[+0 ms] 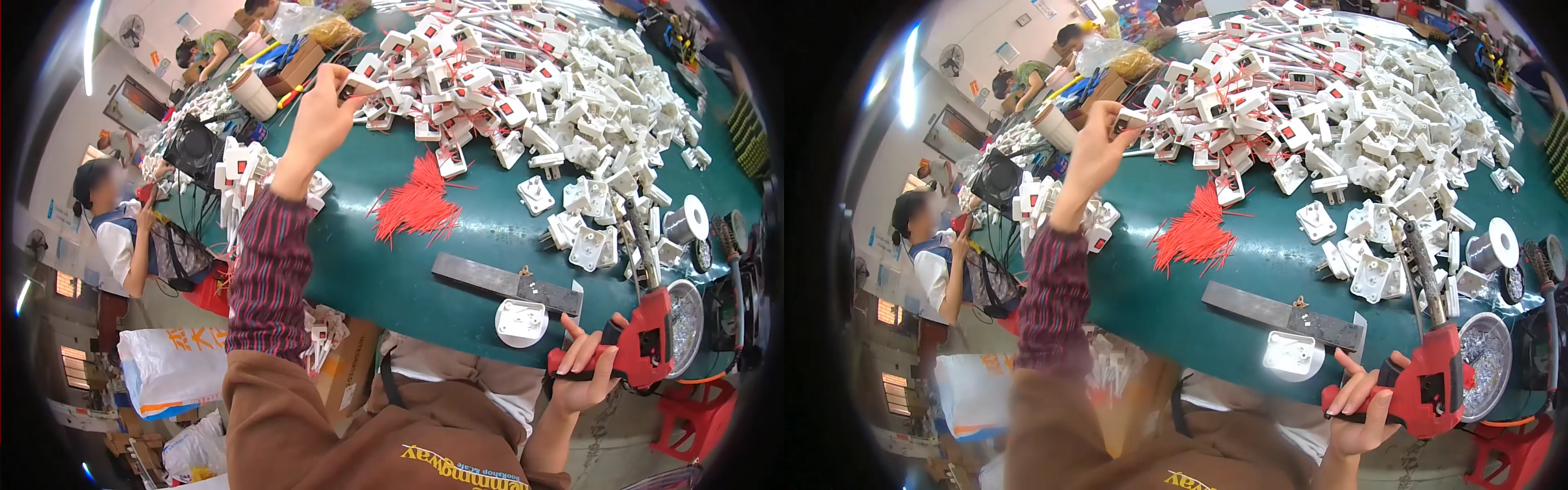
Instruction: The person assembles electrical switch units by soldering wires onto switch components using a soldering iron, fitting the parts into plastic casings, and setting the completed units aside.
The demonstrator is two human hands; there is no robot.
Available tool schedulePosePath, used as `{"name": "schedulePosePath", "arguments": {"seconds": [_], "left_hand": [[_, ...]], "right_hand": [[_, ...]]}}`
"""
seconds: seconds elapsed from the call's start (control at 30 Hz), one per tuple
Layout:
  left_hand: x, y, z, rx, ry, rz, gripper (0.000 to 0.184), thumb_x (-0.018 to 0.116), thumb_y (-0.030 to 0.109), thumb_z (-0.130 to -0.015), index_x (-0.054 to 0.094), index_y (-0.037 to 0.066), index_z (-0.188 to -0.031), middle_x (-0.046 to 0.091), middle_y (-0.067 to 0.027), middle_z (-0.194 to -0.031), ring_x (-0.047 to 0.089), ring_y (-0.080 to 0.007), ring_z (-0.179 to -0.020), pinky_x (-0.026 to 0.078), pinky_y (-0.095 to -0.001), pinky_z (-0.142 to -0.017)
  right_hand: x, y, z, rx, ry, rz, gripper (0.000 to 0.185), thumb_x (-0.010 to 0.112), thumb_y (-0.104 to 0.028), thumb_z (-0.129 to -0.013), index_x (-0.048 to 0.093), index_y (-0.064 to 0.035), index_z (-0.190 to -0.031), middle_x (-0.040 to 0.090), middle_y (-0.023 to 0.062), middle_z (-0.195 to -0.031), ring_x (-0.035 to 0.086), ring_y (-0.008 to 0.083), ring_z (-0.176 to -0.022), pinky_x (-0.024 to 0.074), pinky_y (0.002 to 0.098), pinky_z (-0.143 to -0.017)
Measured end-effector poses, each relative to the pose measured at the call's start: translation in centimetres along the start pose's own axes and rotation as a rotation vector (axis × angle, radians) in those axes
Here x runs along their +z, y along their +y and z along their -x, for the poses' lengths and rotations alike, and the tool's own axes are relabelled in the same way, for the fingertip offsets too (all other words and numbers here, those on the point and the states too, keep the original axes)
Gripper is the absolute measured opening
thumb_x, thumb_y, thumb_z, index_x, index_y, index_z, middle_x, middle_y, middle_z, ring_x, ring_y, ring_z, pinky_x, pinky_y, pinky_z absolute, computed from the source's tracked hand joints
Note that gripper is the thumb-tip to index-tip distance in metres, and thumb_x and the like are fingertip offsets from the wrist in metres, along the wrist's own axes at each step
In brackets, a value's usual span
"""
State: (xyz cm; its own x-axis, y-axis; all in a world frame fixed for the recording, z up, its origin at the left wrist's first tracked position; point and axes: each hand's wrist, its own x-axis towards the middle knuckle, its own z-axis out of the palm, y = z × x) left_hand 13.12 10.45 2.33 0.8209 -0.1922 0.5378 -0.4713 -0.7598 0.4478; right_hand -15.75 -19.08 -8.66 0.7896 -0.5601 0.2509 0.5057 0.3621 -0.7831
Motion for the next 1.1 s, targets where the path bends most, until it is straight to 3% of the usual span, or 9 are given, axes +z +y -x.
{"name": "schedulePosePath", "arguments": {"seconds": [0.07, 0.23, 0.27, 0.37, 0.4, 0.53, 0.63, 0.9, 1.1], "left_hand": [[-1.8, 5.3, 1.8, -0.023, -0.113, 0.298, 0.021, 0.059, 0.000, -0.088, 0.049, 0.000, -0.107, 0.063, -0.0076, -0.097, 0.062, -0.0131, -0.090, 0.049, -0.0255, -0.074], [-2.6, 15.3, 10.0, 0.396, -0.441, 0.364, 0.027, 0.066, 0.002, -0.078, 0.064, 0.003, -0.105, 0.060, -0.0103, -0.101, 0.059, -0.0166, -0.088, 0.047, -0.0272, -0.072], [-2.3, 16.6, 11.9, 0.235, -0.558, 0.452, 0.030, 0.068, 0.001, -0.077, 0.065, 0.003, -0.106, 0.061, -0.0101, -0.096, 0.059, -0.0173, -0.084, 0.048, -0.0272, -0.069], [0.2, 17.7, 15.1, 0.149, -0.680, 0.657, 0.024, 0.070, 0.009, -0.081, 0.062, 0.002, -0.103, 0.060, -0.0104, -0.087, 0.059, -0.0199, -0.069, 0.047, -0.0283, -0.058], [1.2, 18.1, 16.0, 0.102, -0.624, 0.710, 0.022, 0.072, 0.002, -0.078, 0.065, -0.001, -0.099, 0.063, -0.0075, -0.085, 0.059, -0.0109, -0.068, 0.048, -0.0230, -0.059], [2.5, 18.2, 17.5, 0.180, -0.627, 0.712, 0.016, 0.070, -0.001, -0.077, 0.064, -0.001, -0.092, 0.065, -0.0066, -0.079, 0.059, -0.0116, -0.060, 0.048, -0.0227, -0.054], [2.8, 17.7, 17.9, 0.354, -0.571, 0.631, 0.015, 0.068, -0.003, -0.076, 0.063, 0.000, -0.089, 0.066, -0.0077, -0.085, 0.061, -0.0142, -0.061, 0.049, -0.0239, -0.054], [3.0, 17.6, 20.3, 0.127, -0.512, 0.645, 0.019, 0.057, -0.007, -0.081, 0.050, -0.001, -0.097, 0.062, -0.0163, -0.097, 0.062, -0.0186, -0.079, 0.051, -0.0253, -0.059], [2.9, 17.3, 20.3, 0.088, -0.464, 0.689, 0.011, 0.067, -0.006, -0.075, 0.060, -0.002, -0.083, 0.066, -0.0095, -0.077, 0.060, -0.0117, -0.057, 0.046, -0.0221, -0.051]], "right_hand": [[0.0, 0.0, 0.1, 0.004, 0.040, 0.014, 0.044, 0.041, -0.022, -0.097, 0.031, 0.0081, -0.128, 0.037, 0.0015, -0.050, 0.040, 0.0119, -0.037, 0.0524, 0.0501, -0.082], [1.2, -1.3, 1.4, 0.079, 0.094, 0.052, 0.050, 0.053, -0.016, -0.092, 0.029, 0.0050, -0.130, 0.047, 0.0056, -0.058, 0.048, 0.0156, -0.044, 0.0557, 0.0408, -0.062], [2.3, -1.9, 1.9, 0.039, 0.042, 0.066, 0.051, 0.055, -0.017, -0.093, 0.029, 0.0036, -0.132, 0.050, 0.0069, -0.069, 0.049, 0.0147, -0.049, 0.0537, 0.0350, -0.057], [2.3, -2.9, 3.8, 0.001, -0.058, 0.410, 0.070, 0.064, -0.038, -0.088, 0.027, 0.0022, -0.133, 0.062, 0.0229, -0.105, 0.065, 0.0251, -0.077, 0.0544, 0.0356, -0.069], [2.2, -3.1, 3.7, 0.026, -0.171, 0.483, 0.061, 0.062, -0.036, -0.090, 0.036, 0.0012, -0.131, 0.062, 0.0187, -0.108, 0.064, 0.0242, -0.087, 0.0516, 0.0348, -0.075], [3.0, -3.7, 3.5, 0.019, -0.321, 0.673, 0.050, 0.060, -0.031, -0.092, 0.049, 0.0006, -0.128, 0.061, 0.0140, -0.116, 0.058, 0.0229, -0.107, 0.0465, 0.0342, -0.087], [3.2, -3.5, 3.7, 0.081, -0.363, 0.563, 0.050, 0.063, -0.026, -0.090, 0.048, 0.0003, -0.130, 0.058, 0.0140, -0.119, 0.057, 0.0214, -0.107, 0.0465, 0.0328, -0.086], [3.5, -2.6, 4.9, 0.095, -0.277, 0.536, 0.045, 0.065, -0.010, -0.088, 0.047, 0.0004, -0.128, 0.057, 0.0109, -0.116, 0.058, 0.0168, -0.100, 0.0481, 0.0290, -0.084], [3.2, -2.4, 5.6, 0.206, -0.280, 0.424, 0.036, 0.063, -0.005, -0.087, 0.051, -0.0001, -0.121, 0.060, 0.0076, -0.101, 0.059, 0.0148, -0.089, 0.0478, 0.0263, -0.075]]}}
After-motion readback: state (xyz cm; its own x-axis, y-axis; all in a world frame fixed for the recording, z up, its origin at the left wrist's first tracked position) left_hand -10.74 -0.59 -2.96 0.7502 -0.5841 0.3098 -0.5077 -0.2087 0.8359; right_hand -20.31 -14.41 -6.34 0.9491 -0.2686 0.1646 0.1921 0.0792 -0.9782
